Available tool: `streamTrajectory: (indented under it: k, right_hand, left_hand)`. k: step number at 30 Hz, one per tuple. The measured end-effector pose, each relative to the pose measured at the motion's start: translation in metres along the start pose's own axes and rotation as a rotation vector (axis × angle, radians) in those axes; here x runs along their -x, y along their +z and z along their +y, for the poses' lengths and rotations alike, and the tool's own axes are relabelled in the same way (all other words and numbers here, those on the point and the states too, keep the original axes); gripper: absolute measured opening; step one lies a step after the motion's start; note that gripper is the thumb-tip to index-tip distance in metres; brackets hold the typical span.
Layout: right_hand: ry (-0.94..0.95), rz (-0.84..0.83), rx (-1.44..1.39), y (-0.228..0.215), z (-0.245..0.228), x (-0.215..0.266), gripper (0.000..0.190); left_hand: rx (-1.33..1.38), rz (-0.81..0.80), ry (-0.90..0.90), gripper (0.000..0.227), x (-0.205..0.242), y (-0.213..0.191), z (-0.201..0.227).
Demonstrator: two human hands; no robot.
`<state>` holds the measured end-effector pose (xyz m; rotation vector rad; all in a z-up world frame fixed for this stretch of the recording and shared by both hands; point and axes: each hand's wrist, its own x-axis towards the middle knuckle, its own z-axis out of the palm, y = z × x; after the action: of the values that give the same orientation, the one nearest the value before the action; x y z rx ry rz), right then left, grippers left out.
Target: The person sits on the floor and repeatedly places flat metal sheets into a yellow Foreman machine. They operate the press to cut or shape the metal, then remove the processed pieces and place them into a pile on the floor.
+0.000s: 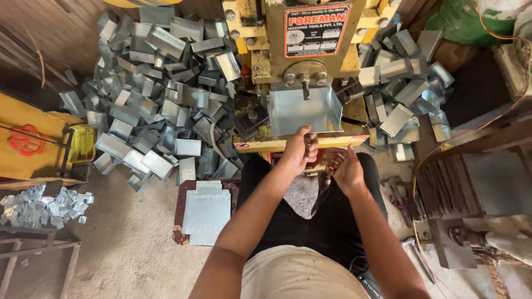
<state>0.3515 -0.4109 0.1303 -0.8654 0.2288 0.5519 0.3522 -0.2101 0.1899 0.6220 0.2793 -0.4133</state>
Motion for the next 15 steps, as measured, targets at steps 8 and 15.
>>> streamTrajectory:
  k: [8,15]
  right_hand:
    - [-0.032,-0.059,-0.165,0.049,-0.061,0.024,0.070]
    - [-0.348,-0.078,0.118,0.089,-0.025,0.022,0.086]
  left_hand:
    - [-0.371,0.137,0.161,0.049,0.105,0.005,0.030]
    - [-0.325,0.231,0.354,0.059,0.119,0.015,0.038]
